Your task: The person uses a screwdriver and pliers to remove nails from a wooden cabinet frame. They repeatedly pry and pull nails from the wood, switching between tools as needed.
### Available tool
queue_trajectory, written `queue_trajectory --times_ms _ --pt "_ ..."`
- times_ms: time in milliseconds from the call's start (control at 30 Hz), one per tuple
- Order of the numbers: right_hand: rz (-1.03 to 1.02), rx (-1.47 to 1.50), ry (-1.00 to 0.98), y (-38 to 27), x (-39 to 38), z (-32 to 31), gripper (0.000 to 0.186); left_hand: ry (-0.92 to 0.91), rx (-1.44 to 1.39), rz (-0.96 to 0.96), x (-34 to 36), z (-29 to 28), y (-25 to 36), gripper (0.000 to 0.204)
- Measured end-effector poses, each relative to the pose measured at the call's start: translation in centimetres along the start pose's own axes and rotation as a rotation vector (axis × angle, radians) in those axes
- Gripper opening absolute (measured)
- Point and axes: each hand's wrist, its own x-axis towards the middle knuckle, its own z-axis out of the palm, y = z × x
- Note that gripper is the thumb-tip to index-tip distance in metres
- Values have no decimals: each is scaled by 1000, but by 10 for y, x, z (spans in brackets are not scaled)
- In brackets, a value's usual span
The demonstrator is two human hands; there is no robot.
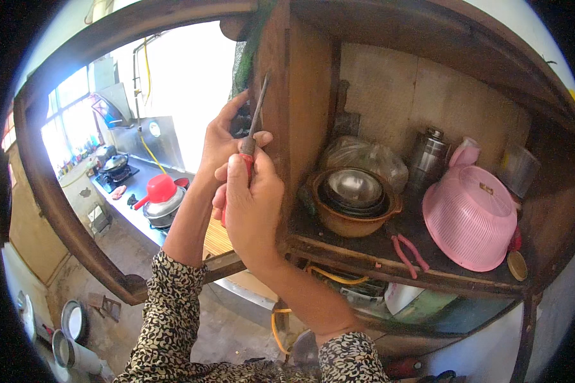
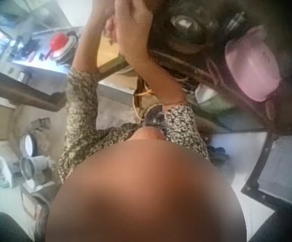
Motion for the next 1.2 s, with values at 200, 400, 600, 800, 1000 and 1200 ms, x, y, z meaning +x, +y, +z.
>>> queue_trajectory --times_ms 200,400,600,800,1000,1200 --pt "4 20 10 4 3 4 20 -40 -9 34 4 2 -10 82" --pt "124 453 -68 -22 -4 18 23 -55 -252 -83 1 2 -14 80" --pt "318 1073 -331 -30 9 -11 35 2 -41 -17 8 6 -12 77" --pt "249 210 -180 -33 -7 -50 40 50 109 58 4 6 -5 79" --pt "-334 -825 -124 -70 72 -155 36 8 39 5 6 6 1 83" --pt "-976 -1570 -235 -147 124 -147 28 -28 4 0 1 -1 -3 82"
